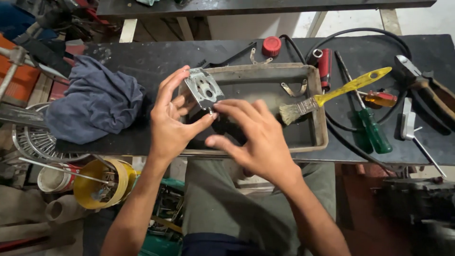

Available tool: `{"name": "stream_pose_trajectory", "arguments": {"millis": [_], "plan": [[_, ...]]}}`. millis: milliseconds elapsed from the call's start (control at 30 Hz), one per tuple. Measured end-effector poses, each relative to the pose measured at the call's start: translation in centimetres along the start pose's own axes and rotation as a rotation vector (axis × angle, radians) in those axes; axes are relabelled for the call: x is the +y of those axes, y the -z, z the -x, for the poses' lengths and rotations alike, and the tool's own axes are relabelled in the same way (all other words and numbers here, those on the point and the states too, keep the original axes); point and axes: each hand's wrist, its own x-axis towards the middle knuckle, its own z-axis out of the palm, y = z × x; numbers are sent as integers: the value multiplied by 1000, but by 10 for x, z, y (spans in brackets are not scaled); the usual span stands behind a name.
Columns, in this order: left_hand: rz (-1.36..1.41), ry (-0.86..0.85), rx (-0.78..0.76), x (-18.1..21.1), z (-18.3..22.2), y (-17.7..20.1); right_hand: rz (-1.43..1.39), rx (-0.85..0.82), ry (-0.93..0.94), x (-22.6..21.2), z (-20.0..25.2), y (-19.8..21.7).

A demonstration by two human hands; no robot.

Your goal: Cleaning and inspecting small metal mechanical parts in a tray of solvent using a brush on a repair bench.

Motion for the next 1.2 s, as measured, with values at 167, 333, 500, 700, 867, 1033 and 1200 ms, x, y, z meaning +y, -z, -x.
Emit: {"name": "stream_pose_trajectory", "arguments": {"millis": [167, 333, 500, 700, 867, 1033, 1200], "plan": [[-63, 15, 2, 0, 0, 1, 11, -41, 25, 2, -1, -4], [-57, 61, -10, -4, 3, -1, -26, -32, 15, 5, 2, -4], [-132, 79, -29, 4, -2, -6, -67, -15, 36, 6, 3, 1], [-286, 27, -189, 3, -3, -2, -111, 41, -122, 10, 8, -8], [-397, 22, -211, 8, -8, -7, -59, 81, -179, 13, 7, -6], [-421, 2, -192, 6, -8, -4, -22, -64, -81, 10, 5, -9], [-473, 2, -192, 6, -10, -2, -19, -81, -69, 5, 1, -9]]}}
